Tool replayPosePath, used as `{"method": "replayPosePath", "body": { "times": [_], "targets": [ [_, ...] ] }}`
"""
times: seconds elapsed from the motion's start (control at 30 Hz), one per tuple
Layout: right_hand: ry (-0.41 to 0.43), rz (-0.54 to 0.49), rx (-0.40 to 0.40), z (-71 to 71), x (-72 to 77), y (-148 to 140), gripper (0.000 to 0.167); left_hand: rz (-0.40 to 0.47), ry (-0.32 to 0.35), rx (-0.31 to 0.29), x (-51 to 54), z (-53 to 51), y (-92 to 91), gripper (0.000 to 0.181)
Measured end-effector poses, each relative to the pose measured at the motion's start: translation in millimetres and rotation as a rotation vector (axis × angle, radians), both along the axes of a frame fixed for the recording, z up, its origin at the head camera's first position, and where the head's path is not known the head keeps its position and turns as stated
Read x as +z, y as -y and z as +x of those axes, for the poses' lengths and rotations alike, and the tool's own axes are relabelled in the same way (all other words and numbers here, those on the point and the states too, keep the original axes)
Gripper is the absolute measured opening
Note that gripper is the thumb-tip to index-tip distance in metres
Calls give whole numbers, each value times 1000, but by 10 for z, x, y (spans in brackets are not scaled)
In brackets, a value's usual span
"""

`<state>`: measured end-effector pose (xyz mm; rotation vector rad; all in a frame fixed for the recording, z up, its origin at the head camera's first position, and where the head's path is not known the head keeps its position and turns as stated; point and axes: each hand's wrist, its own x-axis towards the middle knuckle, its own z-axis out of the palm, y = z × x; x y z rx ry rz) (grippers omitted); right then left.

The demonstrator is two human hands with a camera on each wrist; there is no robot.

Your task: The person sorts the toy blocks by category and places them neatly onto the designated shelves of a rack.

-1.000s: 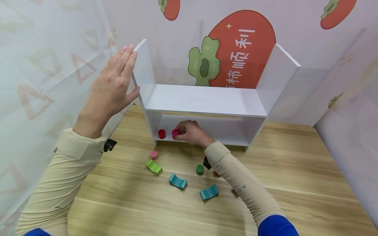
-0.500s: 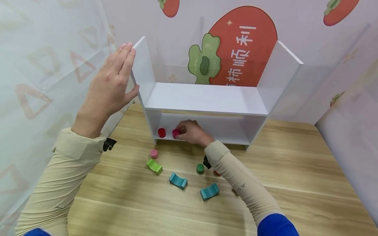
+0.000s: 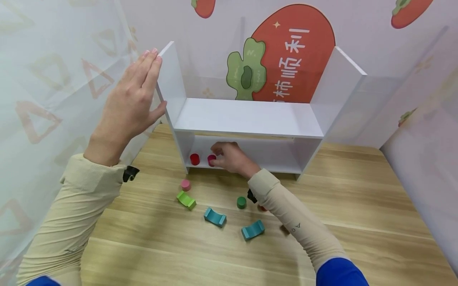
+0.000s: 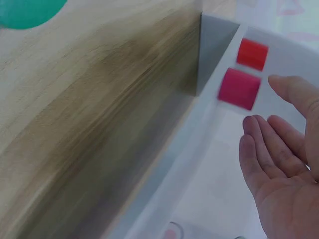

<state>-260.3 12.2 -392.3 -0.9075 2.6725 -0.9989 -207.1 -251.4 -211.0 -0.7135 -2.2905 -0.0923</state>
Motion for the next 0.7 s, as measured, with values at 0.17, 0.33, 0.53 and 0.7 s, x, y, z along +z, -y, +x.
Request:
{"method": "replayPosePath", "body": {
  "times": [0.17,0.33,0.53,0.7],
  "targets": [
    [-35,-30,66,93,97,90,36,-1,3,3,7,2,0,91],
    [-33,12,119,184,126,242,37,-3,4,9,5,15,8,91],
    [-35,59,168,251,56,416,40,-2,-4,-3,-9,22,6,90],
    [-4,72,211,287,-56,529,40,0,-5,-2,-11,27,9,90]
  ]
}}
